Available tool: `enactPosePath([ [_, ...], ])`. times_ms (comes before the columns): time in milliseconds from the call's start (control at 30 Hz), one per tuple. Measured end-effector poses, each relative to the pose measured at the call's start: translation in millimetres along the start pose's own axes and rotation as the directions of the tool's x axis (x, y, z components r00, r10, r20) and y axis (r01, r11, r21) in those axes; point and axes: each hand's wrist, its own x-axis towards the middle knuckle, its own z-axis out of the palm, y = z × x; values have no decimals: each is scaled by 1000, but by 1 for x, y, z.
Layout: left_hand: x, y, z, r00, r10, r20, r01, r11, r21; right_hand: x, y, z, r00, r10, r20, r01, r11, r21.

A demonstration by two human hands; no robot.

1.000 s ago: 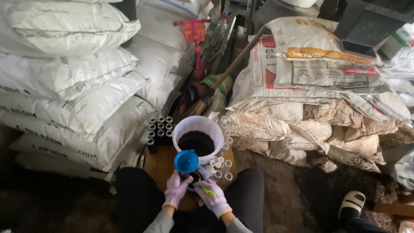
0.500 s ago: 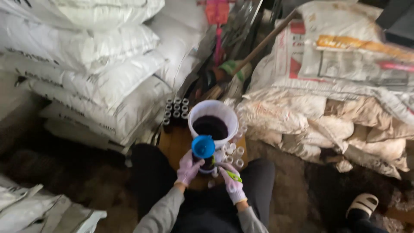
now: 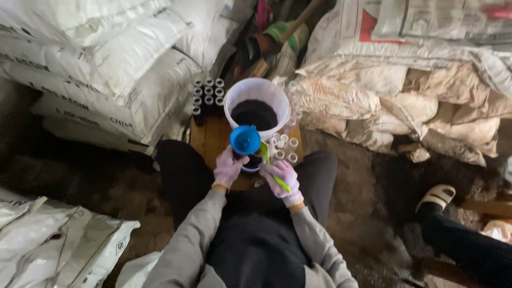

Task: The person pours a dark liquid from a white bucket into small clear bottles using a green ladle and a blue funnel. The person places filled bottles on a wooden board and caps them.

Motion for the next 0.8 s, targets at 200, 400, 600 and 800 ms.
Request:
enactPosePath([
  [200,-3,9,1,996,-90,-17,91,995,29,-10,7,6,999,52,9,-53,997,59],
  [400,-3,10,0,997,-70,-39,72,997,38,-24,12,20,955,253,152,-268,960,84],
  [600,-13,19,-4,998,-53,-32,52,999,-15,-44,27,33,968,58,244,-70,997,43],
  [800,-7,12,-5,998,-51,-20,52,999,13,-20,-6,19,742,653,149,-667,698,261],
])
